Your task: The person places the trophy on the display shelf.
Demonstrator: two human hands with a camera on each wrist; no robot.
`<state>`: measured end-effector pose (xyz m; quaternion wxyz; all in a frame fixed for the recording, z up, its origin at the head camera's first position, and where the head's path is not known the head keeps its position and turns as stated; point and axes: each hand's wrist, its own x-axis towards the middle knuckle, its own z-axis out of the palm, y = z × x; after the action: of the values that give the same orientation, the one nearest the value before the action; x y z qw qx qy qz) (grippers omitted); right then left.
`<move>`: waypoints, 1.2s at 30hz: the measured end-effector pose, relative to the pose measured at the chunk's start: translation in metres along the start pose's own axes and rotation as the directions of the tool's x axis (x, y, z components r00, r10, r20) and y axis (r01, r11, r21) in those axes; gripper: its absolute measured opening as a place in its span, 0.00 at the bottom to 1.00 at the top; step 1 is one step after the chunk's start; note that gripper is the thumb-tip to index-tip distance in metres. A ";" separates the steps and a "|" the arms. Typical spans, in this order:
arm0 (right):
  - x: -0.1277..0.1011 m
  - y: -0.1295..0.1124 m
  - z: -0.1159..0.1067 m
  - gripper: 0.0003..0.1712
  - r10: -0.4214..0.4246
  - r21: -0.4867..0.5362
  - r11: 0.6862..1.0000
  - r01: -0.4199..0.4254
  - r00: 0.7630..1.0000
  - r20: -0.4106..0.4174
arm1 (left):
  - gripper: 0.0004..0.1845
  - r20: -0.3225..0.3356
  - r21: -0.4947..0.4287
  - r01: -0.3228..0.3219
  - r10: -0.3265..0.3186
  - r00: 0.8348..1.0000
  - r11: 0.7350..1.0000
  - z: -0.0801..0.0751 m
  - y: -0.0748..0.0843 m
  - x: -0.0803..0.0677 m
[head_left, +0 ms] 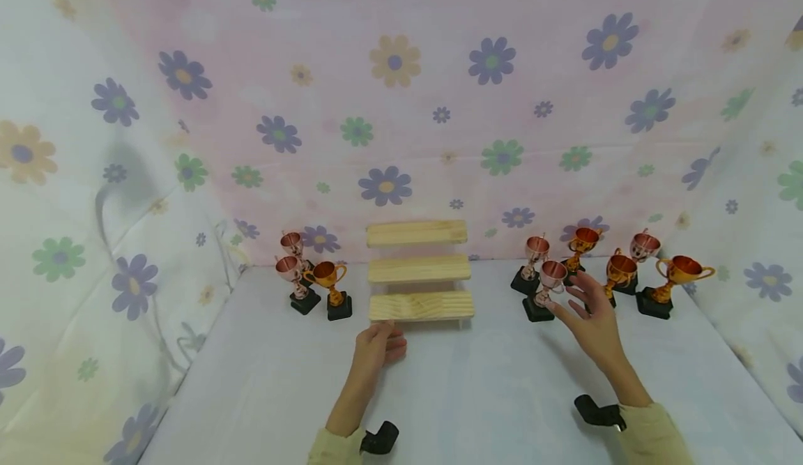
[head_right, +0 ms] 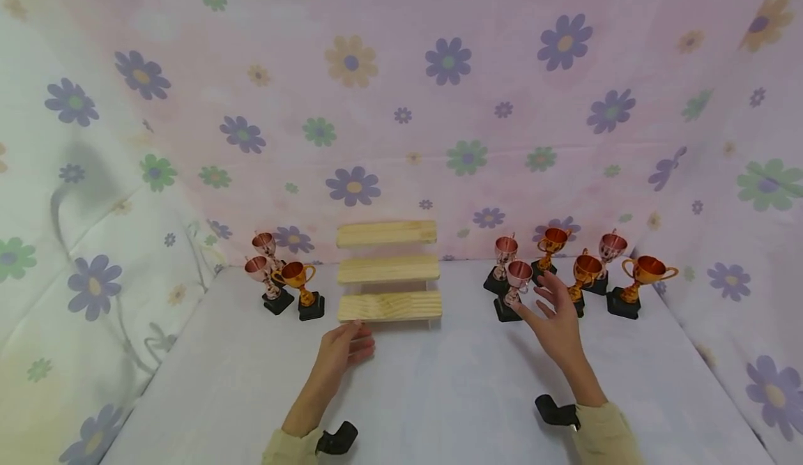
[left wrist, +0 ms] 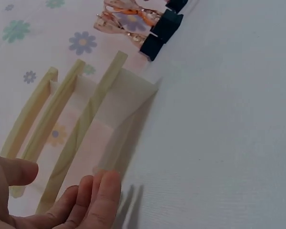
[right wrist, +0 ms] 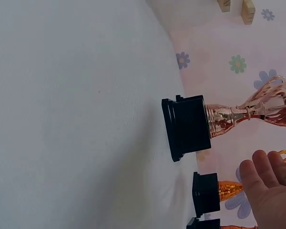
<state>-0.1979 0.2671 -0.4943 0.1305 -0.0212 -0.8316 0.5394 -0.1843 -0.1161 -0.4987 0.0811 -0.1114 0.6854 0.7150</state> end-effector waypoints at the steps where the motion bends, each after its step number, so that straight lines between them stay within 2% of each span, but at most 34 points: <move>1: 0.000 -0.001 0.002 0.48 -0.002 0.013 1.000 0.002 1.000 -0.007 | 0.25 -0.003 -0.025 0.012 -0.012 1.000 1.000 -0.001 0.000 0.002; 4: 0.002 -0.005 0.006 0.46 -0.004 0.040 0.999 0.005 1.000 -0.030 | 0.25 -0.018 -0.071 0.037 -0.038 0.999 0.997 -0.005 -0.003 0.005; 8: 0.002 -0.009 0.012 0.43 -0.004 0.077 0.997 0.008 0.998 -0.055 | 0.25 -0.057 -0.099 0.027 -0.033 0.998 0.995 -0.009 -0.006 0.009; 17: 0.005 -0.009 0.024 0.41 -0.001 0.154 0.988 0.016 0.995 -0.096 | 0.23 -0.129 -0.084 -0.015 0.004 0.992 0.996 -0.013 -0.008 0.012; 22: 0.008 -0.010 0.031 0.40 0.027 0.159 0.987 -0.004 0.989 -0.145 | 0.25 -0.168 -0.061 -0.024 0.014 0.986 0.998 -0.015 -0.010 0.015; 29: 0.011 -0.016 0.039 0.36 0.045 0.134 0.991 -0.017 0.976 -0.215 | 0.24 -0.189 -0.032 -0.080 0.073 0.979 0.996 -0.019 -0.010 0.018; 36: 0.015 -0.014 0.041 0.30 -0.007 0.168 0.984 0.052 0.967 -0.255 | 0.24 -0.230 -0.014 -0.018 0.015 0.973 1.000 -0.023 -0.008 0.023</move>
<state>-0.2203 0.2271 -0.4946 0.2452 -0.0662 -0.7583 0.6004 -0.2032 -0.1398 -0.5140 -0.0058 -0.1885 0.6853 0.7034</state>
